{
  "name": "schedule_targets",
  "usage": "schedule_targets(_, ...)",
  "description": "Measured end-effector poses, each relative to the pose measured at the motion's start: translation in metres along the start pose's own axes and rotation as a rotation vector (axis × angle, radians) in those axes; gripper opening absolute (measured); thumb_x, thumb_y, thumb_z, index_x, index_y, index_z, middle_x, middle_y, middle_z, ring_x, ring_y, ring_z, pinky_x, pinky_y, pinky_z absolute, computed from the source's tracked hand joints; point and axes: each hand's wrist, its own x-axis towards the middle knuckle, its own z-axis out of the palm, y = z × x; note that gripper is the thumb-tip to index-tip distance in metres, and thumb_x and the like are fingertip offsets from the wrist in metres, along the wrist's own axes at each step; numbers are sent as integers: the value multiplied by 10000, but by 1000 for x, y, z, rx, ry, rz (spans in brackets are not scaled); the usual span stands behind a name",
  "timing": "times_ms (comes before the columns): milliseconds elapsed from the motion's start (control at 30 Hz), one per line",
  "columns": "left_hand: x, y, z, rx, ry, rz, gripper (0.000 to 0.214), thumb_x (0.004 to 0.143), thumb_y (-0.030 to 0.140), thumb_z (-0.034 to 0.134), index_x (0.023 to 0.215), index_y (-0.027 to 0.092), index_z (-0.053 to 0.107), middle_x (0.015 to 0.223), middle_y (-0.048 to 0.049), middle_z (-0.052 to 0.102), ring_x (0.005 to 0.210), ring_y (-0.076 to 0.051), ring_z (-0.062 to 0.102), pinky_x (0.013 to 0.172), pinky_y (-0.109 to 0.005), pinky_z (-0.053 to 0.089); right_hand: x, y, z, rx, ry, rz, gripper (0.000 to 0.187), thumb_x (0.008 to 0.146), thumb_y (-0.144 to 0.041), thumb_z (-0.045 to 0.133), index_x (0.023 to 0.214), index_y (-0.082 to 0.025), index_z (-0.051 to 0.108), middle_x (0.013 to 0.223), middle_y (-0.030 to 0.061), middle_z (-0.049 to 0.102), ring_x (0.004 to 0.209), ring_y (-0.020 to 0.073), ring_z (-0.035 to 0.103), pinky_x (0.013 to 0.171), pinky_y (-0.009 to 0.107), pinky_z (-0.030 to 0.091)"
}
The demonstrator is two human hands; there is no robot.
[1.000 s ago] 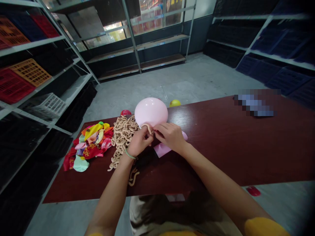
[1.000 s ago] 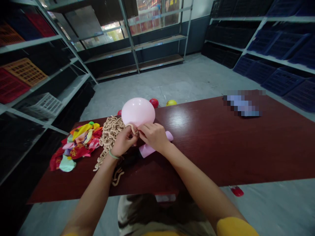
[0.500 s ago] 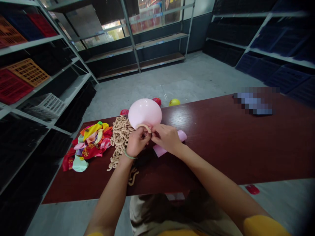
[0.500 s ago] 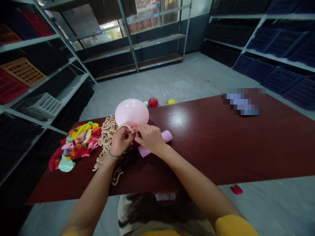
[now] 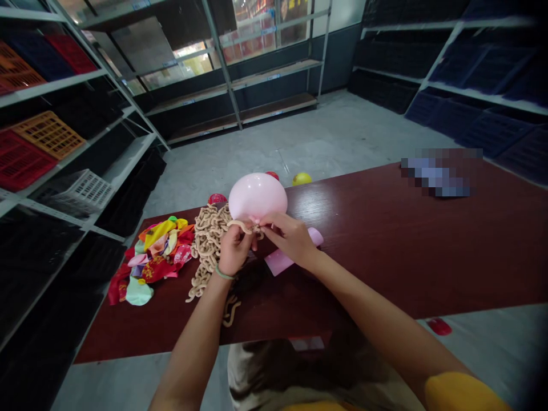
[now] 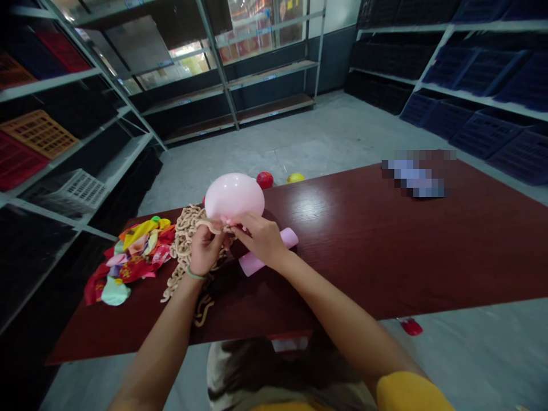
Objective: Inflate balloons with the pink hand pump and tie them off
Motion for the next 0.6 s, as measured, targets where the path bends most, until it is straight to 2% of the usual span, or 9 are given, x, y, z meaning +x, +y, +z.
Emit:
schedule_targets(167,-1,-6,-7,78,-31,35,134,923,289,587,846,200,523,589,49,571,488,-82,539,513,-201,426,0,0,-2,-17,-72,12,129,950,-315,556,998,-257,660,996,-13,700,793,113,619,680,229,439)
schedule_targets(333,-1,-3,-8,112,-85,17,156,924,285,579,809,197,521,586,46,571,490,-83,530,538,-208,433,1,0,-5,47,-67,8,149,940,-280,549,1037,-246,657,1000,-4,707,724,100,607,679,224,455)
schedule_targets(467,0,3,-6,169,-130,-20,189,935,291,552,776,190,534,571,34,558,519,-92,534,571,-219,445,3,1,-10,27,-101,-28,177,954,-244,518,1057,-248,661,1034,0,708,864,115,644,751,229,471)
schedule_targets(600,0,3,-5,158,-107,-44,201,935,320,545,779,195,520,580,29,562,514,-97,545,550,-220,449,3,6,-12,-60,-142,-69,191,966,-255,509,1073,-265,668,1079,-1,709,926,122,659,776,238,477)
